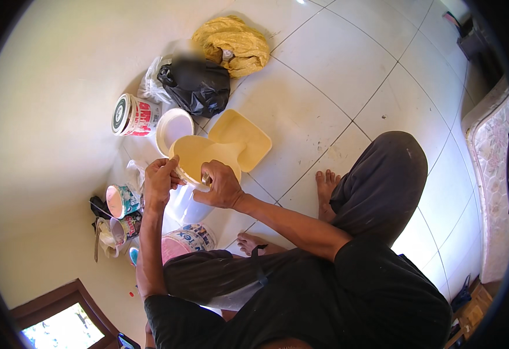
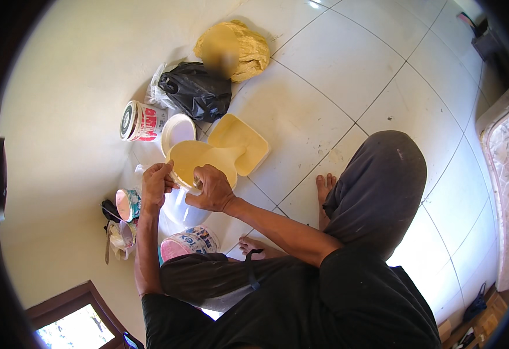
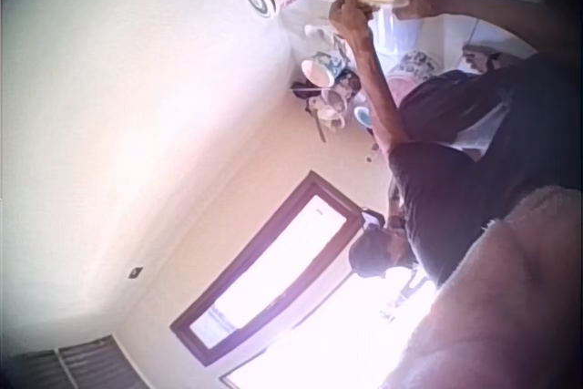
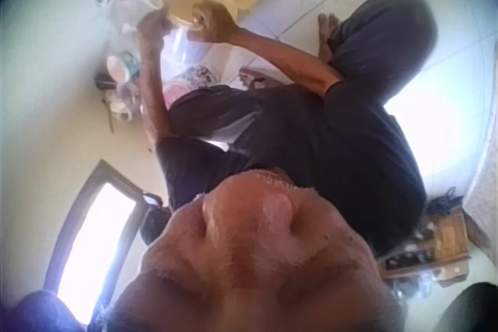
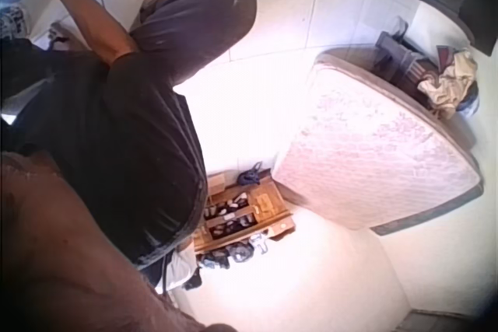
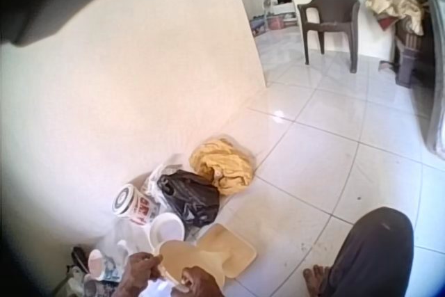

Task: The person pours white paint from a small container into a bowl, then adds yellow paint from a larger bucket and stirs the mixture with a brush.

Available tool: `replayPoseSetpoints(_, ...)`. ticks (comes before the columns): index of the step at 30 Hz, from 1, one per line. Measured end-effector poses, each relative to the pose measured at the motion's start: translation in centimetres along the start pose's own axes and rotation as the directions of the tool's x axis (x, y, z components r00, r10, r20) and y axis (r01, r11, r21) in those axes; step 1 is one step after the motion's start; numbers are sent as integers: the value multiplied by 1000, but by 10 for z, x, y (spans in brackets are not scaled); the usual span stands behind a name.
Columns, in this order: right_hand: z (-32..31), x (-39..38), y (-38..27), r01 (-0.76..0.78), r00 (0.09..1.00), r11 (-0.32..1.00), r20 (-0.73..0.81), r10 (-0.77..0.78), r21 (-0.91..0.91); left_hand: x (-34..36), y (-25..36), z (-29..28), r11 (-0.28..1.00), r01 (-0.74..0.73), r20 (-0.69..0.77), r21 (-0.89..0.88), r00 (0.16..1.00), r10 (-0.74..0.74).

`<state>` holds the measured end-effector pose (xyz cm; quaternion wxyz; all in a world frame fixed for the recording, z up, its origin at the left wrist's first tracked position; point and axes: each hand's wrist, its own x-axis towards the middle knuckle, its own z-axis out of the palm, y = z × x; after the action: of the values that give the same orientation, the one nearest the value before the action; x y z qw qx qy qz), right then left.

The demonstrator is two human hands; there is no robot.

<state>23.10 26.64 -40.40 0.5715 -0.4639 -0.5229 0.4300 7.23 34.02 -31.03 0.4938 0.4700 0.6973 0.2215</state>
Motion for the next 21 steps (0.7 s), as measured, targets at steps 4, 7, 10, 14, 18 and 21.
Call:
replayPoseSetpoints(4, 0, 1, 2, -6, 1000, 1000, -8, 6, 3, 3, 0, 1, 1000, -7, 7, -9, 1000, 7)
replayPoseSetpoints(7, -1, 2, 2, 6, 1000, 1000, -15, -6, 9, 5, 1, 1, 1000, -7, 11, -15, 1000, 7)
replayPoseSetpoints(10, -1, 4, -1, 16, 1000, 1000, -6, -16, -1, 4, 1, 0, 1000, -6, 9, -24, 1000, 6)
replayPoseSetpoints(14, -1, 5, -3, 64, 998, 995, 27, -62, -82, 6, -7, -5, 998, 10, -3, -66, 1000, -10)
replayPoseSetpoints(18, 3, 8, -3, 196, 980, 971, 69, -188, -137, 5, -17, -11, 996, 21, -29, -90, 999, -24)
replayPoseSetpoints(21, 6, 5, -8, 225, 971, 955, 123, -203, -195, 3, -24, -14, 998, 36, -59, -54, 997, -39)
